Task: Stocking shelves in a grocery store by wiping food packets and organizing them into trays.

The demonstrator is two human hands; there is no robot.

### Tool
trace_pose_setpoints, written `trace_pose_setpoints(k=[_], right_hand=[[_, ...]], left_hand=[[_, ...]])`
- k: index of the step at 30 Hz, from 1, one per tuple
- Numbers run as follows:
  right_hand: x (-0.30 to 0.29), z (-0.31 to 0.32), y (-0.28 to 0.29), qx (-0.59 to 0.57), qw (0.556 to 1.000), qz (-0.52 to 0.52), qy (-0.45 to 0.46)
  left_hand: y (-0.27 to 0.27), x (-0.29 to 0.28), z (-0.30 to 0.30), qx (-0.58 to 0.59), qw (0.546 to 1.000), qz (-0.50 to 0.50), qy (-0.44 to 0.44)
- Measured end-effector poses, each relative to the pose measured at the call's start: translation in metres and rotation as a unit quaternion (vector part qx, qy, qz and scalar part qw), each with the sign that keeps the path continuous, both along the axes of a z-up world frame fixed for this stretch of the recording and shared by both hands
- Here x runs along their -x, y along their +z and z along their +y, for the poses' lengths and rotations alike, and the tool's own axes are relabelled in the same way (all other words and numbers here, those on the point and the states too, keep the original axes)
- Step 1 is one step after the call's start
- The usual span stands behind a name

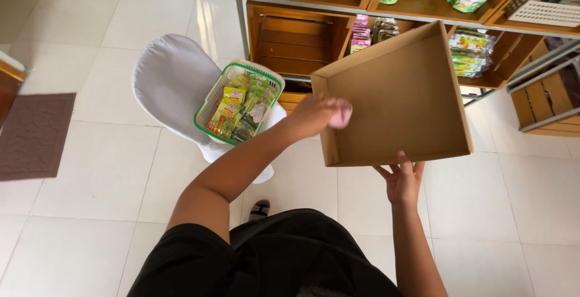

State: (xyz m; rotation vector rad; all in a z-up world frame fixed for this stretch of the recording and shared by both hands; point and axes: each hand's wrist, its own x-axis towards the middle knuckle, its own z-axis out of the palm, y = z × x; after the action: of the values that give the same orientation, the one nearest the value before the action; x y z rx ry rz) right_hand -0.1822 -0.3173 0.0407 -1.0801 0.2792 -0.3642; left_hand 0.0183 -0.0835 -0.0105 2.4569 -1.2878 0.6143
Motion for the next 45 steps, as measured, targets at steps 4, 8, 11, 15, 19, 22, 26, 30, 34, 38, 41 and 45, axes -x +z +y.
trace_pose_setpoints(k=[4,8,11,15,19,22,26,30,34,38,41,45], right_hand=[[0.007,0.018,0.028,0.013,1.0,-0.005,0.011],[-0.002,0.016,0.025,0.032,0.999,-0.017,0.004],[-0.007,0.011,0.022,0.044,0.999,-0.018,0.01],[-0.011,0.002,0.027,0.09,0.996,-0.006,-0.002],[-0.016,-0.032,0.006,0.113,0.993,-0.01,-0.016],[-0.016,-0.042,0.008,0.148,0.989,0.012,-0.013],[-0.018,-0.03,0.031,0.153,0.988,0.018,0.025],[-0.031,-0.041,0.024,0.172,0.984,0.01,0.038],[-0.041,-0.055,0.018,0.199,0.978,0.037,0.054],[-0.046,-0.04,0.034,0.168,0.983,0.045,0.053],[-0.038,-0.027,0.045,0.142,0.988,0.054,0.019],[-0.023,-0.015,0.06,0.118,0.992,0.014,-0.032]], left_hand=[[0.018,-0.004,0.018,0.032,0.982,-0.109,0.152],[0.066,0.073,0.016,0.058,0.997,0.039,-0.044],[0.034,0.081,0.017,0.03,0.975,0.176,-0.129],[0.108,0.084,0.049,0.15,0.955,0.247,-0.062],[0.084,0.039,0.084,0.202,0.969,0.116,0.082],[0.068,0.026,0.09,0.387,0.891,0.224,0.074],[0.05,0.033,0.068,0.418,0.863,0.273,0.075],[0.033,0.035,0.058,0.403,0.865,0.265,0.138],[0.022,0.035,0.054,0.399,0.845,0.317,0.163],[0.016,0.034,0.049,0.362,0.814,0.401,0.214],[0.006,0.03,0.044,0.299,0.819,0.426,0.241],[0.005,0.03,0.041,0.273,0.812,0.443,0.265]])
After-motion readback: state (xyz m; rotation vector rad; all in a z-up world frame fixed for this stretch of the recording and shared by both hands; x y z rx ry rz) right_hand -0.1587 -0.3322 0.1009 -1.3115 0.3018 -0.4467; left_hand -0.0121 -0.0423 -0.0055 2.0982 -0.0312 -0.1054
